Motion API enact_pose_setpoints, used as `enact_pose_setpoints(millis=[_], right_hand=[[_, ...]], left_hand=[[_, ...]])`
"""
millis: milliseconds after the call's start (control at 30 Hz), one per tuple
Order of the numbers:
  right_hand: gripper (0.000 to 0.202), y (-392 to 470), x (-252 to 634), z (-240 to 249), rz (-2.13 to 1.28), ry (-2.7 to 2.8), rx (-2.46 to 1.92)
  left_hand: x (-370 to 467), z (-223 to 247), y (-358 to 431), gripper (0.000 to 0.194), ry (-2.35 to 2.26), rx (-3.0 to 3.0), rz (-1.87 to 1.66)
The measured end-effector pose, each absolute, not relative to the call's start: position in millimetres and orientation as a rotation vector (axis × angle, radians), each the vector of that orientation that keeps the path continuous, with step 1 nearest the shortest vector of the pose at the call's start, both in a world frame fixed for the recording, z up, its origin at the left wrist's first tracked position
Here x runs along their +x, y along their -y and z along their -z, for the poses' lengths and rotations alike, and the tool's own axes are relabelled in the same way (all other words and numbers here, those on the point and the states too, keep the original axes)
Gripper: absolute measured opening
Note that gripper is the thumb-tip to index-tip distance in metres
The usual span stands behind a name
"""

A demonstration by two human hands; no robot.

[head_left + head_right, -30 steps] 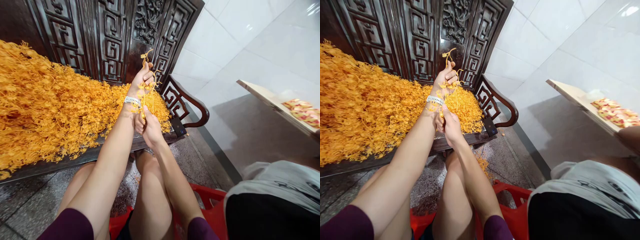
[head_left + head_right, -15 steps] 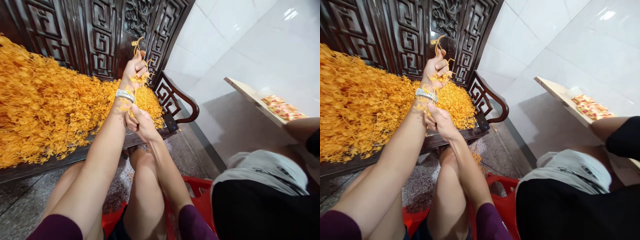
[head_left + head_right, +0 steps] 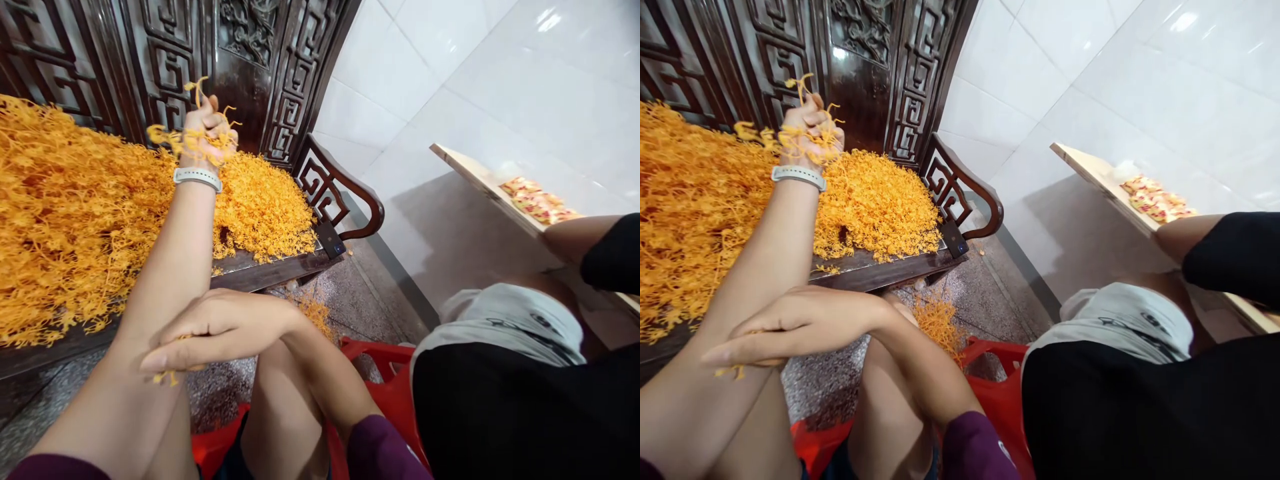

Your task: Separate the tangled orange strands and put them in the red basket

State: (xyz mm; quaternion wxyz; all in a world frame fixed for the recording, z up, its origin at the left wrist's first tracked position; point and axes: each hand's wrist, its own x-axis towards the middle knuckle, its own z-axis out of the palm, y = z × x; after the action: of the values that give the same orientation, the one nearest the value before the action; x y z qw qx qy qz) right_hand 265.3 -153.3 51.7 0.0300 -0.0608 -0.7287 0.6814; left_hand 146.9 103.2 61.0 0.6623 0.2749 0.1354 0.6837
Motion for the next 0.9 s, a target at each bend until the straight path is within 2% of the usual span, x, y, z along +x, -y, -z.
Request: enact_pose_setpoints(millis=[167, 300, 400, 467, 533, 633, 700, 800, 900], right_hand=[[0.031, 140.0, 265.0, -61.4, -2.234, 2.223, -0.044], [0.025, 120.5, 283.3, -57.5, -2.393, 2.135, 0.000], [0.026, 114.5, 291.7, -52.6, -2.282, 1.652, -0.120], [0.028, 111.4, 291.7, -51.8, -2.066, 1.114, -0.291], [0.024, 106.3, 289.7, -51.1, -1.886, 0.700, -0.461], [0.019, 97.3, 287.8, -46.9, -1.876, 0.455, -0.646], [0.019, 93.9, 287.6, -43.2, -1.897, 0.451, -0.702], [0.009, 93.9, 287.4, -40.9, -1.748, 0.591, -0.755], [0.011, 95.3, 287.5, -42.1, -1.595, 0.717, -0.809]], left_hand=[[132.4, -47.6, -116.3, 0.039, -0.499, 0.911, -1.574], [136.7, -46.8, -121.1, 0.067, -0.731, 1.140, -1.565], [135.9, -50.6, -114.9, 0.090, -0.849, 1.203, -1.575], [133.3, -57.0, -105.8, 0.095, -0.904, 1.232, -1.571], [130.9, -64.7, -97.9, 0.091, -0.900, 1.239, -1.565], [130.6, -74.5, -96.3, 0.077, -0.797, 1.170, -1.578], [133.4, -78.1, -100.3, 0.068, -0.754, 1.118, -1.581], [140.6, -81.6, -100.6, 0.048, -0.660, 1.153, -1.533], [147.4, -89.8, -87.4, 0.030, -0.617, 1.457, -1.261]])
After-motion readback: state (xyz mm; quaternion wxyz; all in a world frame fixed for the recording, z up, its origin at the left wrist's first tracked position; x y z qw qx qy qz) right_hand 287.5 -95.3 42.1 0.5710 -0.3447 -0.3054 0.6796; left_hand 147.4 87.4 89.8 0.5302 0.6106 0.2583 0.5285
